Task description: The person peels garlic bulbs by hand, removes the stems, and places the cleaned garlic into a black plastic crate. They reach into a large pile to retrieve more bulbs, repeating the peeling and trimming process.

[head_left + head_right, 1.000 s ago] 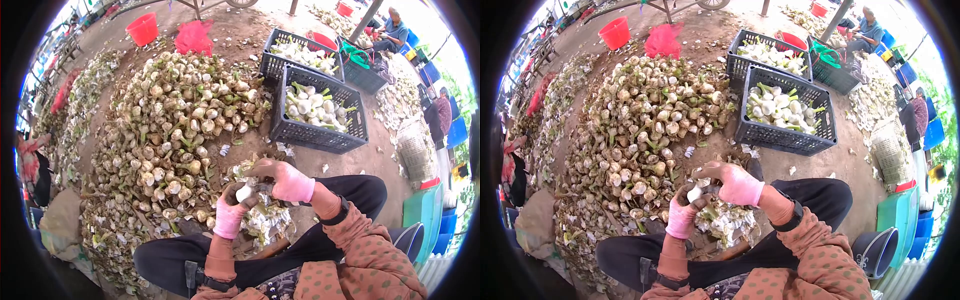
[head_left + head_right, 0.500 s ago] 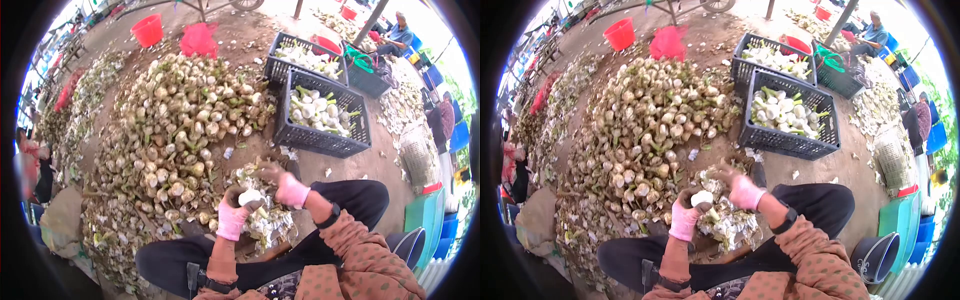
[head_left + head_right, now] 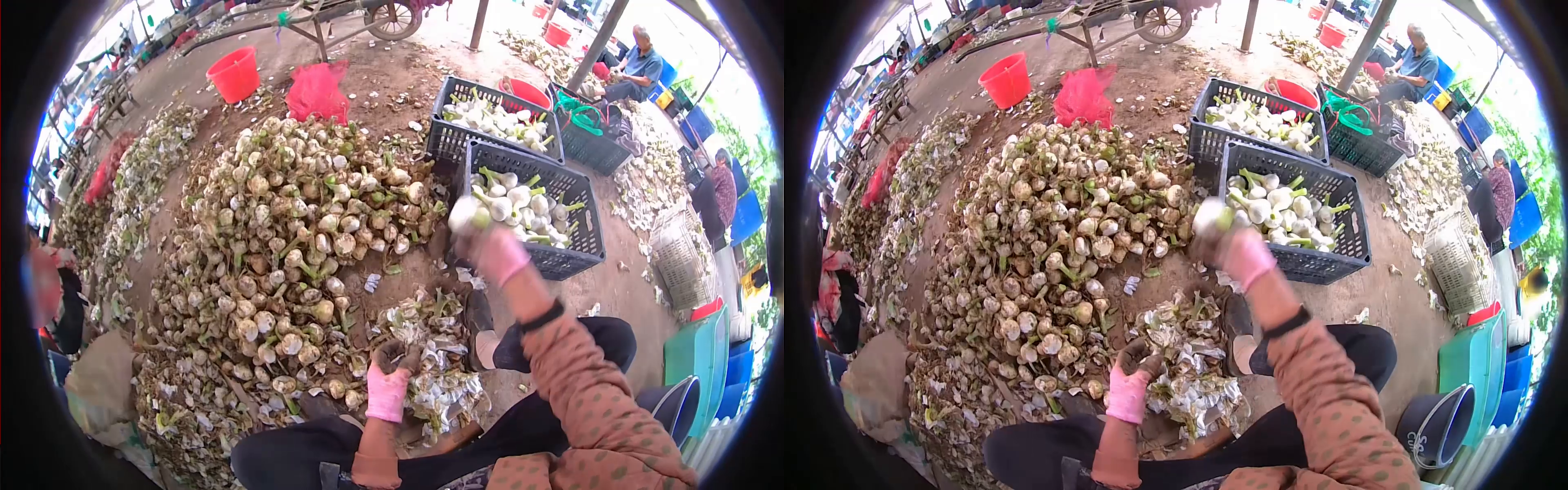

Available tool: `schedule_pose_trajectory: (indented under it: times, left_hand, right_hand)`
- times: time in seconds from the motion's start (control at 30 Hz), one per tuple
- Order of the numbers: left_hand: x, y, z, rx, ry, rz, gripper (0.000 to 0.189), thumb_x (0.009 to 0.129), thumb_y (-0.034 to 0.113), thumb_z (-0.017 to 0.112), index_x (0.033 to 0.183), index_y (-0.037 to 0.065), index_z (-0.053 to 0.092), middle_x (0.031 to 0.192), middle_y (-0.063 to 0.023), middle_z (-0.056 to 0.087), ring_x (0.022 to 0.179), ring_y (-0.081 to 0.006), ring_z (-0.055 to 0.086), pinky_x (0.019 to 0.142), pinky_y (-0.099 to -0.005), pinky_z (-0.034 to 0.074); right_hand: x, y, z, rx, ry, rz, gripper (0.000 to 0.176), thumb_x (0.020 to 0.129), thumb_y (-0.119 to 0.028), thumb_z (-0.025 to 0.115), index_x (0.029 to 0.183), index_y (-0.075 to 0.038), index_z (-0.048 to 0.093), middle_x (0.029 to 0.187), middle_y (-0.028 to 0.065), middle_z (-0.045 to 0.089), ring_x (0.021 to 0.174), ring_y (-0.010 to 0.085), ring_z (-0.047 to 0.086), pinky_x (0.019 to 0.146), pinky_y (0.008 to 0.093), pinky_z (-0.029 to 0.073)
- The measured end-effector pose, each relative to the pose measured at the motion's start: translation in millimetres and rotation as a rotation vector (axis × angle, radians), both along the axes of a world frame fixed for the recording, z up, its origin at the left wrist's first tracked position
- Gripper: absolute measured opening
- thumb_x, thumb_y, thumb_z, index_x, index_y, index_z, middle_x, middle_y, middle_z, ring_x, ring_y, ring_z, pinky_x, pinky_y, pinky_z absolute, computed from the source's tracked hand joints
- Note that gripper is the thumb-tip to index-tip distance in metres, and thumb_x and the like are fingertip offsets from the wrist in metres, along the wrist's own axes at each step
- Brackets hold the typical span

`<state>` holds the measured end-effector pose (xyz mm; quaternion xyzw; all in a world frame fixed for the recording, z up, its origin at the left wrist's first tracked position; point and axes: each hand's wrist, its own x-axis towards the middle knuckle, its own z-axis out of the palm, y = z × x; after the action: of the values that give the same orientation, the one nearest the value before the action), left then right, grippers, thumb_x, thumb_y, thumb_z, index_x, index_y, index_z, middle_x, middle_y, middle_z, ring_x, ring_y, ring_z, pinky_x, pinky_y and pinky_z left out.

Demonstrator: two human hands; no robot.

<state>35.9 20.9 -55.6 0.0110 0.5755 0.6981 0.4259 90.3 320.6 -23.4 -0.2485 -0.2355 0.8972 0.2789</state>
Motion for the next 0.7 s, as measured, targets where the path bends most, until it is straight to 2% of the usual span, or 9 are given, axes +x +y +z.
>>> schedule_pose_trajectory:
  times: [0.13,0.23,0.27,0.3,0.33,0.37,0.57,0.67,0.7]
  left_hand:
    - [-4,1,2,0.062,-0.060,0.054,0.033,0.081,-0.004,0.066,0.111,0.000,0.053,0.099,-0.0076,0.061,0.084,-0.0153,0.062,0.075,-0.0286,0.054]
    - [-11,8,3,0.022,-0.076,0.088,0.028,0.082,-0.005,0.063,0.108,-0.001,0.054,0.098,-0.0076,0.061,0.084,-0.0155,0.062,0.077,-0.0287,0.054]
    - [-13,12,-1,0.018,-0.084,0.091,0.028,0.082,-0.005,0.063,0.108,-0.001,0.054,0.098,-0.0076,0.061,0.084,-0.0155,0.062,0.077,-0.0287,0.054]
    - [-13,12,-9,-0.003,-0.085,0.087,0.029,0.082,-0.006,0.062,0.109,-0.001,0.054,0.098,-0.0081,0.061,0.085,-0.0161,0.062,0.078,-0.0290,0.054]
    - [-15,12,-16,-0.027,-0.082,0.082,0.030,0.082,-0.008,0.062,0.110,-0.001,0.053,0.098,-0.0086,0.061,0.086,-0.0167,0.062,0.079,-0.0294,0.054]
    - [-16,11,-20,-0.044,-0.105,0.082,0.032,0.082,-0.009,0.060,0.112,-0.002,0.052,0.101,-0.0107,0.061,0.089,-0.0184,0.063,0.081,-0.0298,0.054]
    - [-29,15,-33,-0.149,-0.212,0.108,0.036,0.081,-0.002,0.064,0.113,-0.004,0.050,0.101,-0.0123,0.061,0.090,-0.0183,0.061,0.080,-0.0290,0.051]
    - [-33,18,-41,-0.185,-0.280,0.142,0.033,0.081,-0.002,0.066,0.111,-0.002,0.052,0.098,-0.0082,0.061,0.088,-0.0143,0.059,0.079,-0.0274,0.050]
    - [-35,21,-41,-0.202,-0.295,0.143,0.032,0.081,-0.002,0.066,0.110,-0.002,0.052,0.097,-0.0080,0.061,0.087,-0.0143,0.059,0.079,-0.0272,0.050]
  right_hand:
    - [-32,117,84,0.156,-0.035,-0.398,0.023,0.085,-0.009,0.052,0.108,-0.006,0.054,0.099,0.0098,0.062,0.084,0.0227,0.061,0.072,0.0329,0.051]
    - [-58,114,51,0.534,-0.222,-0.101,0.012,0.087,-0.008,0.049,0.095,-0.008,0.058,0.093,0.0072,0.063,0.083,0.0233,0.061,0.075,0.0337,0.052]
    - [-68,86,38,0.657,-0.350,-0.023,0.011,0.088,-0.010,0.050,0.091,-0.007,0.060,0.091,0.0067,0.063,0.082,0.0223,0.060,0.076,0.0331,0.052]
    - [-76,148,-112,1.351,-0.273,-0.101,0.018,0.089,-0.010,0.051,0.104,-0.004,0.059,0.102,0.0101,0.062,0.096,0.0213,0.060,0.086,0.0283,0.049]
    - [-94,64,-48,0.914,-0.664,0.009,0.051,0.077,-0.011,0.073,0.122,0.000,0.053,0.115,0.0104,0.059,0.102,0.0213,0.057,0.083,0.0332,0.051]
    - [-115,45,-64,0.724,-0.781,0.034,0.057,0.076,-0.011,0.073,0.127,0.000,0.050,0.119,0.0108,0.059,0.105,0.0214,0.056,0.088,0.0330,0.048]
    - [-176,77,-129,1.459,-1.393,-0.274,0.054,0.075,-0.016,0.066,0.127,-0.014,0.052,0.136,0.0151,0.045,0.125,0.0345,0.041,0.103,0.0407,0.037]
    - [-208,108,-132,1.408,-1.578,-0.151,0.055,0.078,-0.023,0.062,0.130,-0.015,0.047,0.138,0.0118,0.044,0.128,0.0330,0.040,0.103,0.0425,0.037]
    - [-213,112,-130,1.105,-1.727,0.164,0.053,0.076,-0.024,0.062,0.127,-0.014,0.050,0.124,0.0152,0.056,0.114,0.0342,0.054,0.096,0.0418,0.044]
